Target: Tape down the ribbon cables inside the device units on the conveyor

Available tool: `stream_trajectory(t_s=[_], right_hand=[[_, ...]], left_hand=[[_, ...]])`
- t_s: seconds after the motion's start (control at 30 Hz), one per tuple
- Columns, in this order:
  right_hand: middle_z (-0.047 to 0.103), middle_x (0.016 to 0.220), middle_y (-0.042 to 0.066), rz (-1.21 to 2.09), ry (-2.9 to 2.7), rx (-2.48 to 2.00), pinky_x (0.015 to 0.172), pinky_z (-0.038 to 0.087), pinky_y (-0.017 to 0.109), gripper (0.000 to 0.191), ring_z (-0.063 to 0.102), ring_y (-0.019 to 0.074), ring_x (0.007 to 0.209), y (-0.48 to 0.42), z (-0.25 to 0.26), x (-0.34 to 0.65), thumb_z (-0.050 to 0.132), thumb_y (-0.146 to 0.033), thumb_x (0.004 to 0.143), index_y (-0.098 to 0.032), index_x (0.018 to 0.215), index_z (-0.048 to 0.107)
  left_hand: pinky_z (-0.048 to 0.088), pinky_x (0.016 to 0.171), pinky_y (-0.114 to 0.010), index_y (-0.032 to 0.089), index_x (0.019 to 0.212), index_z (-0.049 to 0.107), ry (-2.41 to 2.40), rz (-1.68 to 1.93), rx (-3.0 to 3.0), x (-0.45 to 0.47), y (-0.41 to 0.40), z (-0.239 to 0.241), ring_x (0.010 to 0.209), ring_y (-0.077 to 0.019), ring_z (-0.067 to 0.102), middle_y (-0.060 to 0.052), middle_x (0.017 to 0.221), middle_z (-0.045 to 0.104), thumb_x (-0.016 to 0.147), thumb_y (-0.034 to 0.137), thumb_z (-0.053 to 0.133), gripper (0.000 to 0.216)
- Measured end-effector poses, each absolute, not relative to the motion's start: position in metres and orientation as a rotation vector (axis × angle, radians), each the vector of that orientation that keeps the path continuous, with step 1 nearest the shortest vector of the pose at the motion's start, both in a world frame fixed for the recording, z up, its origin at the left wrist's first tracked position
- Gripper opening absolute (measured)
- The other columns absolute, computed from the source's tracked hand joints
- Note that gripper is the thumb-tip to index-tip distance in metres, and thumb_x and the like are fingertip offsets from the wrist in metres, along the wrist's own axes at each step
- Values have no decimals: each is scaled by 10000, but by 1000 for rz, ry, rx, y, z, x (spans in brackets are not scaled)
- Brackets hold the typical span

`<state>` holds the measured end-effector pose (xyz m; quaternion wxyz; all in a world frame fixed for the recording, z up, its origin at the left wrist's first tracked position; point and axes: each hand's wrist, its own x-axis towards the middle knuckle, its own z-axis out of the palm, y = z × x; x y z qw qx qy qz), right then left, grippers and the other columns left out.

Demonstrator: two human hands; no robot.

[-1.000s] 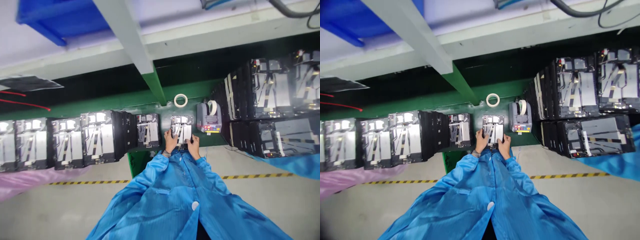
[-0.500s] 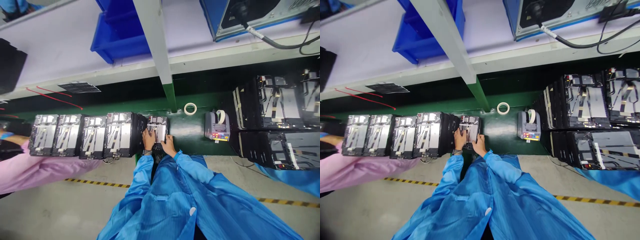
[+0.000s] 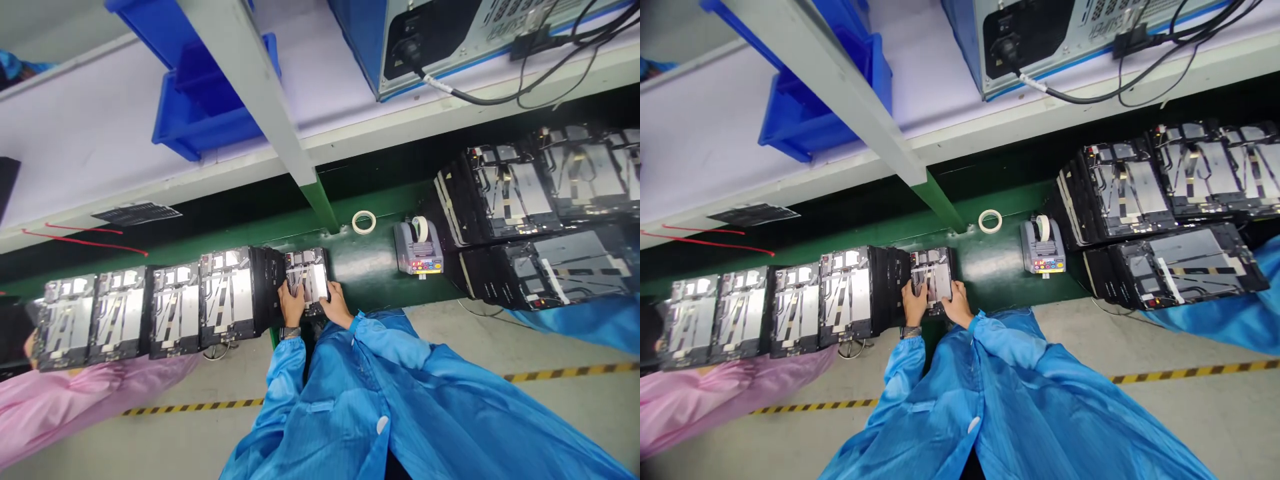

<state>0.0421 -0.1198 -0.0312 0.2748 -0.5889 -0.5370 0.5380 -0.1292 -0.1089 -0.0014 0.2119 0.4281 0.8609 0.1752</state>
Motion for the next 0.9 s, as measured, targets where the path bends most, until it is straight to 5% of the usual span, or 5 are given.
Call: stream_trajectory(t_s=[0.33, 0.47, 0.57, 0.77, 0.9], right_hand=[[624, 1388, 124, 1412, -1397, -1528, 1143, 485, 427, 670, 593, 292, 1285, -120, -14, 57, 719, -245, 784, -195, 1445, 623], [766, 1039, 50, 1350, -1266, -1541, 931, 582, 396, 373, 718, 274, 996, -136, 4, 154, 811, -268, 678, -233, 1050, 808], [707, 699, 41, 1448, -634, -1821, 704, 586, 411, 140, 678, 242, 689, -172, 29, 283, 839, -281, 575, -233, 669, 746], [698, 676, 161, 794, -49, -2096, 684, 518, 452, 328, 631, 205, 618, -208, 84, 541, 522, -301, 928, -199, 659, 680], [744, 928, 253, 544, -178, -2078, 780, 527, 430, 424, 692, 192, 811, -157, 103, 638, 373, -217, 1047, -66, 846, 715]], left_hand=[[389, 1263, -563, 183, 1548, 404, 2397, 418, 1263, -126, -111, 8, 1515, -396, 454, -213, 1494, 551, 934, 486, 576, 707], [514, 1163, -572, 336, 1594, 313, 2440, 545, 1415, -80, -109, 35, 1421, -351, 576, -147, 1497, 556, 997, 563, 337, 639], [568, 1098, -544, 386, 1445, 530, 1985, 578, 1421, -10, -107, 53, 1302, -321, 677, -94, 1405, 663, 1003, 569, 324, 521], [522, 1157, -461, 211, 1244, 715, 1057, 466, 939, 197, -102, 41, 1350, -309, 656, -176, 1415, 690, 960, 531, 582, 448], [488, 1180, -436, 177, 1274, 688, 1172, 381, 777, 324, -83, 30, 1418, -252, 603, -185, 1436, 672, 1078, 428, 361, 457]])
